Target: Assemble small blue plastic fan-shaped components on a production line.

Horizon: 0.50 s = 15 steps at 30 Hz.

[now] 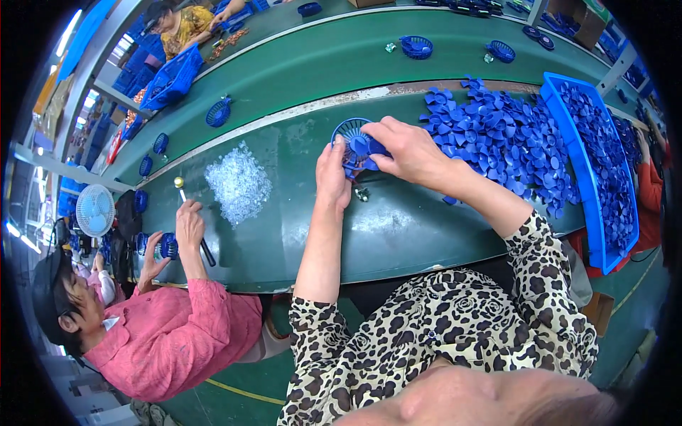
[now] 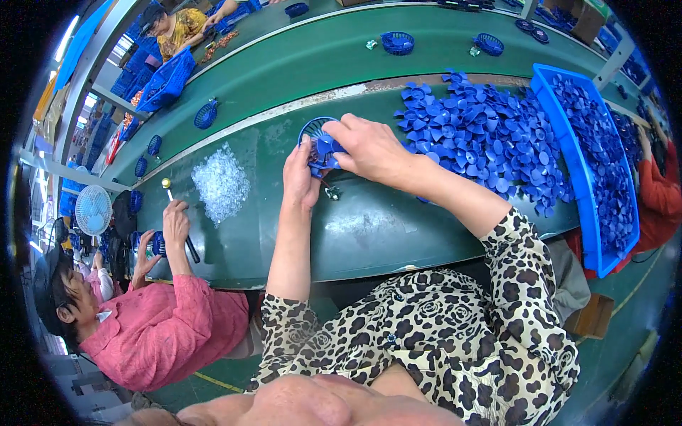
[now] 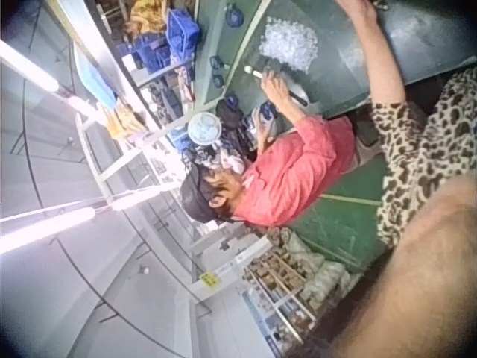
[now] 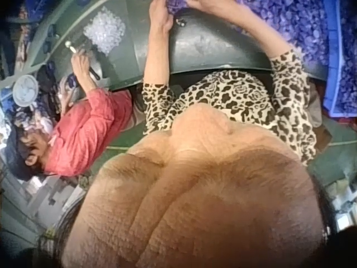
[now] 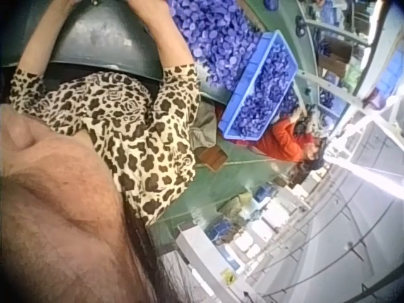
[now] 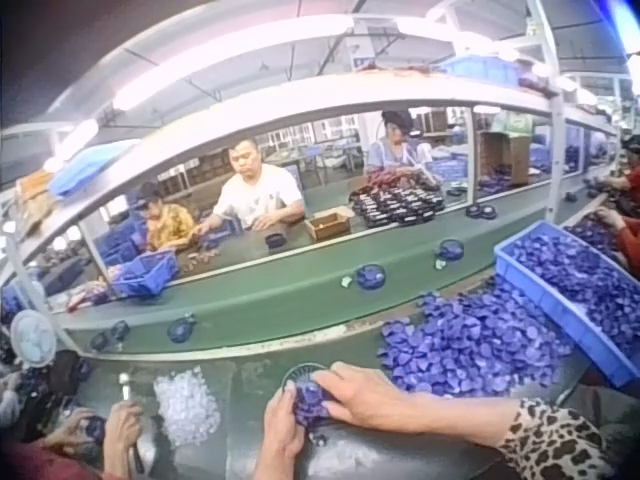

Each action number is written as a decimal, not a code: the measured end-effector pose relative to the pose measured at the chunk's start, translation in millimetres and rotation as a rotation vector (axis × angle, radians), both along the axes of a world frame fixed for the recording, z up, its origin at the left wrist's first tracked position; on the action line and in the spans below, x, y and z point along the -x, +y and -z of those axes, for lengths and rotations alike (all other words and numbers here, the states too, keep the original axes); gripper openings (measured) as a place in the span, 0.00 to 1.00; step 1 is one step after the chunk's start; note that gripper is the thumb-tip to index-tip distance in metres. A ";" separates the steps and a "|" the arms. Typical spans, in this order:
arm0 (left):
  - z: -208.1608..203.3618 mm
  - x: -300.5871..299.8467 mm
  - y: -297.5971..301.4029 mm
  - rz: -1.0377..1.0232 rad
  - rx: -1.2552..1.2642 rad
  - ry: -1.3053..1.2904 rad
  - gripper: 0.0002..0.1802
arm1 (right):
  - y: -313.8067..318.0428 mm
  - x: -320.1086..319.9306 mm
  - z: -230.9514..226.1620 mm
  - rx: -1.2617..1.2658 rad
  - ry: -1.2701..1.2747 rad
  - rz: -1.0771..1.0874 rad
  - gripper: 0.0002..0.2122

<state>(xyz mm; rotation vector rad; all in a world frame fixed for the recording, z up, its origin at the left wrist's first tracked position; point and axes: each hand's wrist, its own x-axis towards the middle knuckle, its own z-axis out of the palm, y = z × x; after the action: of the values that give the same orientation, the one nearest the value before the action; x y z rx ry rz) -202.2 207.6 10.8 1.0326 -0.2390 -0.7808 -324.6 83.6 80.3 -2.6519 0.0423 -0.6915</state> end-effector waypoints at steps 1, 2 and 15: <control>-2.6 5.0 -1.1 0.020 0.016 0.011 0.17 | 1.2 -0.9 1.3 0.043 0.000 -0.013 0.21; -5.8 8.3 -1.8 0.018 0.016 0.015 0.17 | 1.6 -2.3 2.4 0.042 0.005 -0.015 0.21; 1.9 12.8 -9.4 0.037 0.076 -0.097 0.12 | -4.9 -17.1 23.6 0.070 -0.125 -0.064 0.20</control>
<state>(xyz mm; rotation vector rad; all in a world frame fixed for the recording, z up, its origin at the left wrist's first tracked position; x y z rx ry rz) -215.0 198.1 8.9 0.9971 -0.3692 -0.7506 -307.5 78.7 56.6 -2.6571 -0.1021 -0.8495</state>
